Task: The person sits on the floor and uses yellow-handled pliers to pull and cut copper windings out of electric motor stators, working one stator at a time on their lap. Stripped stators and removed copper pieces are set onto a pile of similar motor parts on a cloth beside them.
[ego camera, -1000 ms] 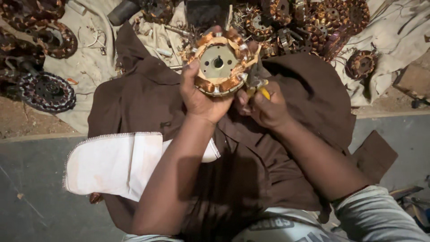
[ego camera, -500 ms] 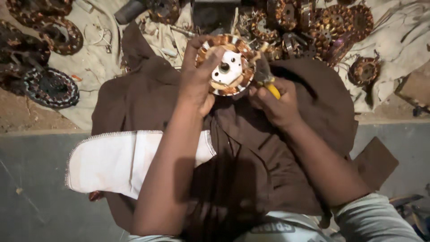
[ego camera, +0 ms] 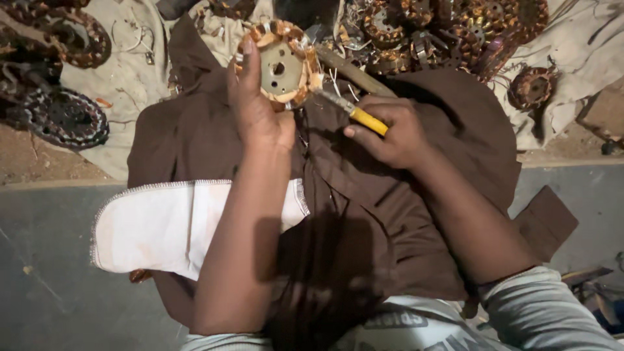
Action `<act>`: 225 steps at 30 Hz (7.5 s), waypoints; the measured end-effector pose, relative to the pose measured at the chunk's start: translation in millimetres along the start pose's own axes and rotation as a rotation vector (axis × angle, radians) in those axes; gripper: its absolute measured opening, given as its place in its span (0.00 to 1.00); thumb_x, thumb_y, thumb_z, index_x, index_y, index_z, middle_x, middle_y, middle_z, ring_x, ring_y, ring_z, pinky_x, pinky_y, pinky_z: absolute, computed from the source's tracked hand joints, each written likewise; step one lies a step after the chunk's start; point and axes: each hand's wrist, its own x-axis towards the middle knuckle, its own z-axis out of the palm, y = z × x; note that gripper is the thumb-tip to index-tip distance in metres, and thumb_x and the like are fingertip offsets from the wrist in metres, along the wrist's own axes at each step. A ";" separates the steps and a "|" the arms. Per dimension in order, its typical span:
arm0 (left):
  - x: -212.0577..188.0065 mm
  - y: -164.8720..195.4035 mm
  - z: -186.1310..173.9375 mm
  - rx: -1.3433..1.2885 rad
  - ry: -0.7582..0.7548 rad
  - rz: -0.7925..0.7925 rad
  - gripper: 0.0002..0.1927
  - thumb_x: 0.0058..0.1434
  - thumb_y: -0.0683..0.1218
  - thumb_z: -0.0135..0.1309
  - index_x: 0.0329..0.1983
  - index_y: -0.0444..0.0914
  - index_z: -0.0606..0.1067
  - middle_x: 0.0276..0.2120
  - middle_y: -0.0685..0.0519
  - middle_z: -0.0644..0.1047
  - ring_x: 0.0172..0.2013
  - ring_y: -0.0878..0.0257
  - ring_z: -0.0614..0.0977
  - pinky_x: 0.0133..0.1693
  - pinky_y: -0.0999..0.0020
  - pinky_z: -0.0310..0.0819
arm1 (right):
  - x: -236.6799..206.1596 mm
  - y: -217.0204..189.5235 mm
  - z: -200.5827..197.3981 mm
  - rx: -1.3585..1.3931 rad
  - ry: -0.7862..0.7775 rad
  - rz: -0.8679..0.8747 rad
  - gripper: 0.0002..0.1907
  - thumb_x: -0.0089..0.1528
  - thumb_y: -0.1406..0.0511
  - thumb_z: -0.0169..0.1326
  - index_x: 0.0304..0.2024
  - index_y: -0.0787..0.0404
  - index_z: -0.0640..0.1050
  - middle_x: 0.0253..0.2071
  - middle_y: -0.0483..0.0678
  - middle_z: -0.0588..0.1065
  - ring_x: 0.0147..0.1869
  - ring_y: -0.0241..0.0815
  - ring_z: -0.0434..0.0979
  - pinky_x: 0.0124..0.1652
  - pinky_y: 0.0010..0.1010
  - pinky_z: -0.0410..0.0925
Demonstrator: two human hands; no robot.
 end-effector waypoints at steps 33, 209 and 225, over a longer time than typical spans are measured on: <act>-20.2 4.7 15.8 -0.053 -0.437 -0.362 0.41 0.58 0.32 0.53 0.73 0.44 0.56 0.62 0.44 0.70 0.60 0.49 0.76 0.61 0.50 0.72 | 5.2 11.9 -13.4 -0.575 0.359 -0.020 0.21 0.59 0.71 0.60 0.54 0.64 0.74 0.78 0.54 0.57 0.80 0.61 0.52 0.72 0.54 0.49; -28.9 3.1 23.6 -0.110 -0.635 -0.224 0.39 0.60 0.47 0.53 0.76 0.41 0.60 0.65 0.39 0.71 0.64 0.50 0.75 0.64 0.55 0.73 | -26.0 43.9 16.9 0.726 0.204 0.357 0.17 0.69 0.58 0.55 0.41 0.69 0.80 0.29 0.43 0.73 0.29 0.30 0.67 0.30 0.23 0.59; -35.0 -7.1 17.6 -0.416 -0.503 -0.241 0.36 0.63 0.51 0.55 0.75 0.47 0.61 0.68 0.44 0.69 0.64 0.42 0.73 0.60 0.42 0.75 | -9.0 15.2 0.1 -0.006 0.416 0.054 0.09 0.71 0.66 0.55 0.50 0.67 0.75 0.60 0.53 0.72 0.58 0.46 0.74 0.56 0.40 0.68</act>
